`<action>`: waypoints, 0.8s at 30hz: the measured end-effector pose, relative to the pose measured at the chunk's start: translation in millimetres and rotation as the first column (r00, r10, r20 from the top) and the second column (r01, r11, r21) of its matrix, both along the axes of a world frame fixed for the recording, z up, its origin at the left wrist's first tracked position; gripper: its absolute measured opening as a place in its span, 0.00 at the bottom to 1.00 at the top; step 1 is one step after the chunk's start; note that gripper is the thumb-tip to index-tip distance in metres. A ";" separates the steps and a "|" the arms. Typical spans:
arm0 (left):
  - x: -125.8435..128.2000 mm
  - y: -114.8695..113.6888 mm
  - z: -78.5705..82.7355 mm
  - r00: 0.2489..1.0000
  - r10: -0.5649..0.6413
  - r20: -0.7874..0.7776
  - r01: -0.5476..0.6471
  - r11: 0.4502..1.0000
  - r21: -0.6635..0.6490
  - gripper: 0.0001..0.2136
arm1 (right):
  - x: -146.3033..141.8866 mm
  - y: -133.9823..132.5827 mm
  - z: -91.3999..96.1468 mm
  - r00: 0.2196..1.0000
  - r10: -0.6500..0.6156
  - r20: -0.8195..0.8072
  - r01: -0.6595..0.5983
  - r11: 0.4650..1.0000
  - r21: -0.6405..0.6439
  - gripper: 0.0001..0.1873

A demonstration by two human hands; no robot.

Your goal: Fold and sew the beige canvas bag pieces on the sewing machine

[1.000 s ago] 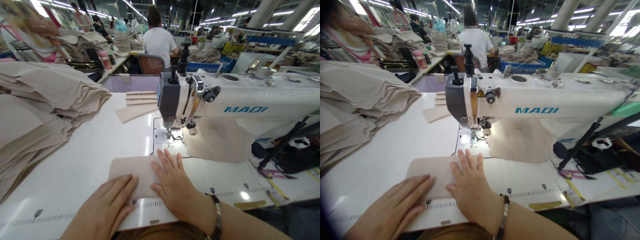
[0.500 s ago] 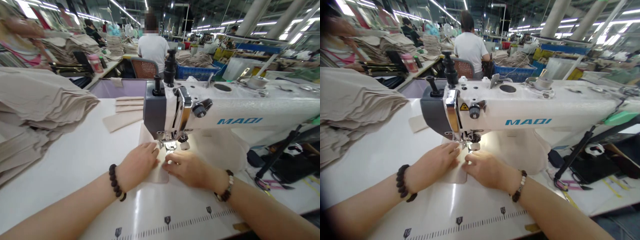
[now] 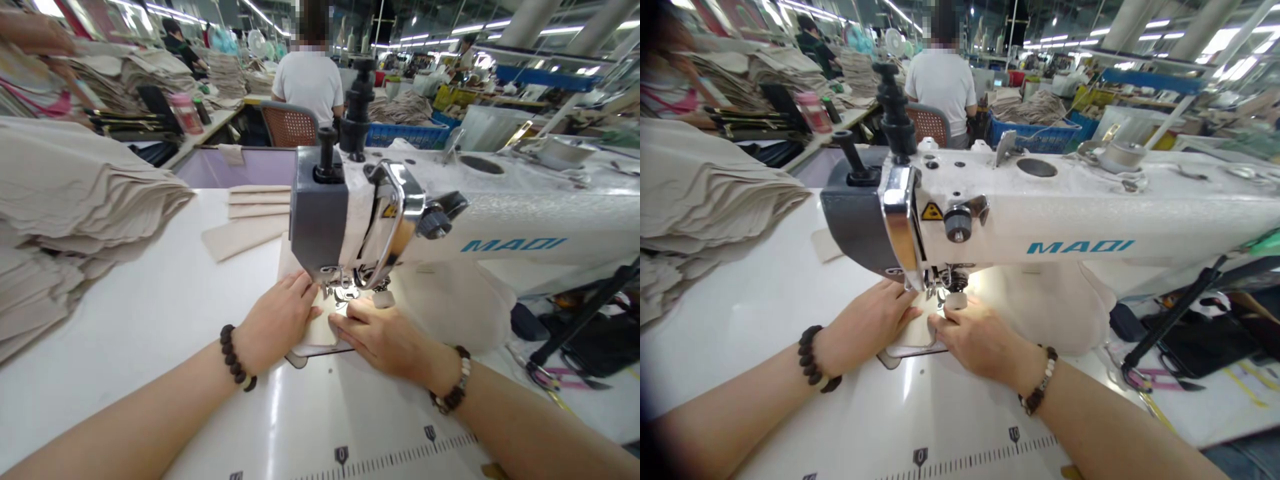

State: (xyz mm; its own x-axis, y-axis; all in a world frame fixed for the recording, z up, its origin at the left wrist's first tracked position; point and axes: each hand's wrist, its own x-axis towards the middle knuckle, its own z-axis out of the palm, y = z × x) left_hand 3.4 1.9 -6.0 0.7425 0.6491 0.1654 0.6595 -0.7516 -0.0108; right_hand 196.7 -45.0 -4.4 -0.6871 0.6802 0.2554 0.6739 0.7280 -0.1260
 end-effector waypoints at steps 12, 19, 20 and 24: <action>0.1 3.0 3.4 1.000 -0.002 -0.022 0.001 0.999 -0.037 0.08 | -2.4 -0.4 0.4 0.998 -0.044 0.051 0.046 0.999 -0.022 0.12; 0.2 4.5 3.6 1.000 -0.003 -0.022 0.002 0.999 -0.052 0.07 | -2.2 -0.6 0.6 0.999 -0.035 0.039 0.037 0.998 -0.043 0.11; 0.0 4.5 3.5 1.000 -0.003 -0.028 0.001 0.999 -0.048 0.07 | -2.0 -0.5 0.4 0.999 -0.034 0.040 0.036 0.998 -0.047 0.11; -0.1 4.2 3.3 1.000 -0.007 -0.030 0.006 0.999 -0.035 0.07 | -1.3 0.2 -0.3 0.999 -0.031 0.043 0.033 0.999 -0.042 0.11</action>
State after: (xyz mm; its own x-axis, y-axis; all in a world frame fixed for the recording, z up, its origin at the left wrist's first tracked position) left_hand 3.3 6.1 -2.7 0.7511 0.6492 0.1200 0.6543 -0.7562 -0.0038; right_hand 195.4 -44.9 -4.7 -0.6746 0.7116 0.1964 0.7021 0.7007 -0.1273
